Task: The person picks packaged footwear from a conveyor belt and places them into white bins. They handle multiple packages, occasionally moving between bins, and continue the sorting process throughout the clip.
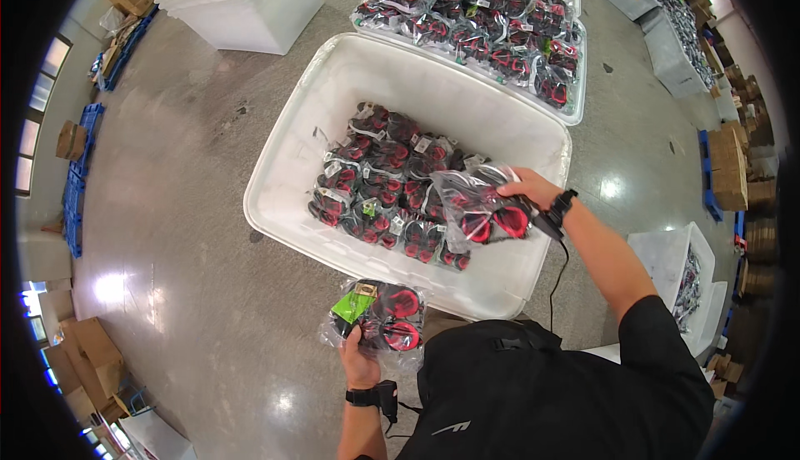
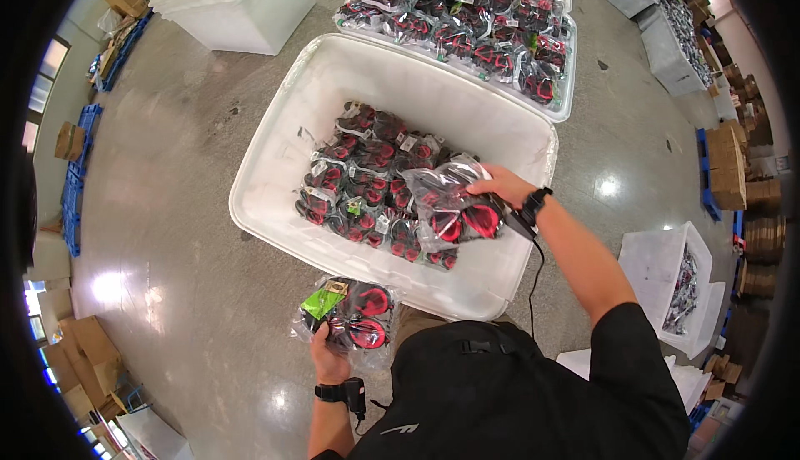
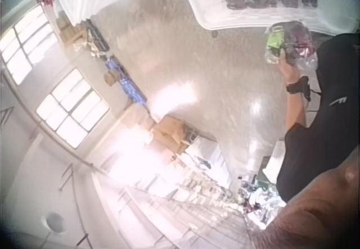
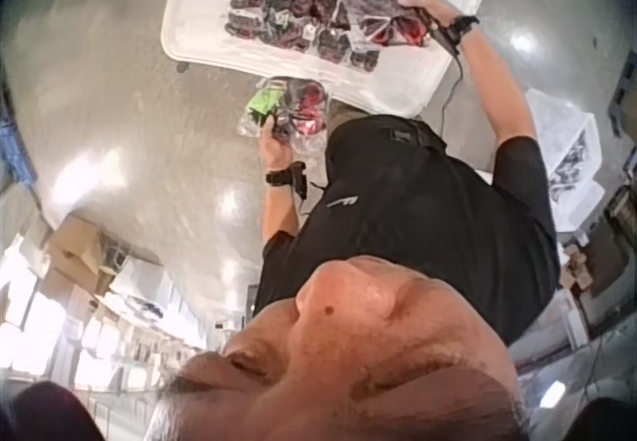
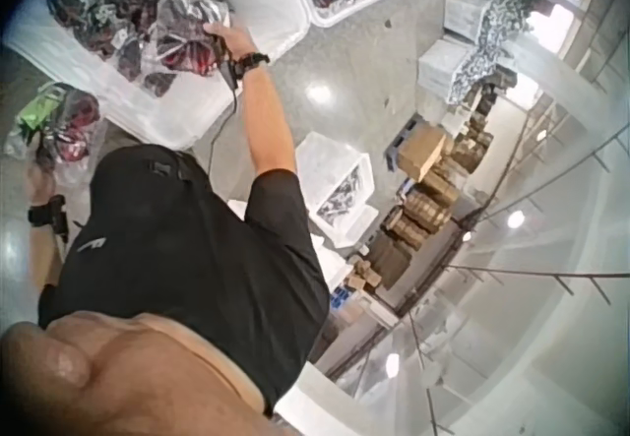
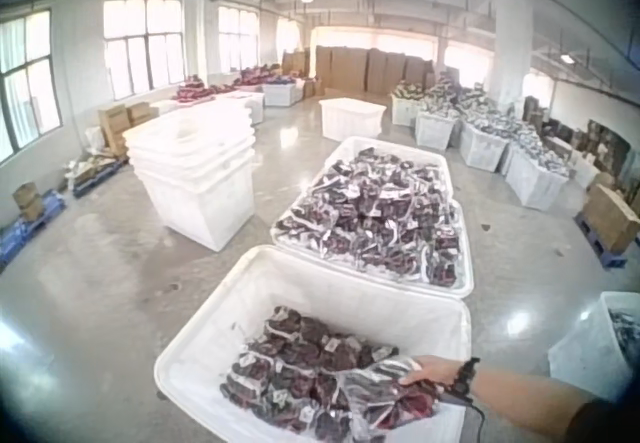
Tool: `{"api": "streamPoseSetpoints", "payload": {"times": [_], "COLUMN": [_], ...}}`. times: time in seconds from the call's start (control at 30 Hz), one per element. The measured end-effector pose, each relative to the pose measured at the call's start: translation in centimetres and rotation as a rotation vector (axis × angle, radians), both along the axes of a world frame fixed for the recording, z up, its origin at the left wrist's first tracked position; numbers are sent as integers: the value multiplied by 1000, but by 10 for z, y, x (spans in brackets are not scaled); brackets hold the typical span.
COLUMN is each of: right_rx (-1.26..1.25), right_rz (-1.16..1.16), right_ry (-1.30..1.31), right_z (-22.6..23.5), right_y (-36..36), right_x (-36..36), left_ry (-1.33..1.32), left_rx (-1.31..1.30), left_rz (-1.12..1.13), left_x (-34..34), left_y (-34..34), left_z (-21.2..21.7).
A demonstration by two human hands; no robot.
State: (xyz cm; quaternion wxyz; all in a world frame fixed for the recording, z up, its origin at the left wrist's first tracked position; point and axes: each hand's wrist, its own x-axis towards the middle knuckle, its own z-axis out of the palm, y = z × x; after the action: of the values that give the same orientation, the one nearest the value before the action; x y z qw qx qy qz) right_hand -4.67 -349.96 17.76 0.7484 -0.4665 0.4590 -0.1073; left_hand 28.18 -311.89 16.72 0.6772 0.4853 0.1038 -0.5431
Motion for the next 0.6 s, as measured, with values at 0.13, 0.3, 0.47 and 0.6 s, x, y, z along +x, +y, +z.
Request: {"api": "streamPoseSetpoints", "payload": {"times": [0.13,0.3,0.47,0.6], "right_rx": [-370,-488,-324,-58], "right_rz": [-75,-154,-264,-416], "right_ry": [200,227,369,396], "right_z": [-25,-53,-72,-80], "right_y": [-36,-38,-3,43], "right_x": [22,16,-29,-73], "left_ry": [5,80,113,103], "left_rx": [27,53,50,54], "left_rz": [5,-24,-106,-179], "left_x": [-15,-25,-34,-41], "left_y": [1,0,-18,-49], "left_z": [6,1,-9,-14]}}
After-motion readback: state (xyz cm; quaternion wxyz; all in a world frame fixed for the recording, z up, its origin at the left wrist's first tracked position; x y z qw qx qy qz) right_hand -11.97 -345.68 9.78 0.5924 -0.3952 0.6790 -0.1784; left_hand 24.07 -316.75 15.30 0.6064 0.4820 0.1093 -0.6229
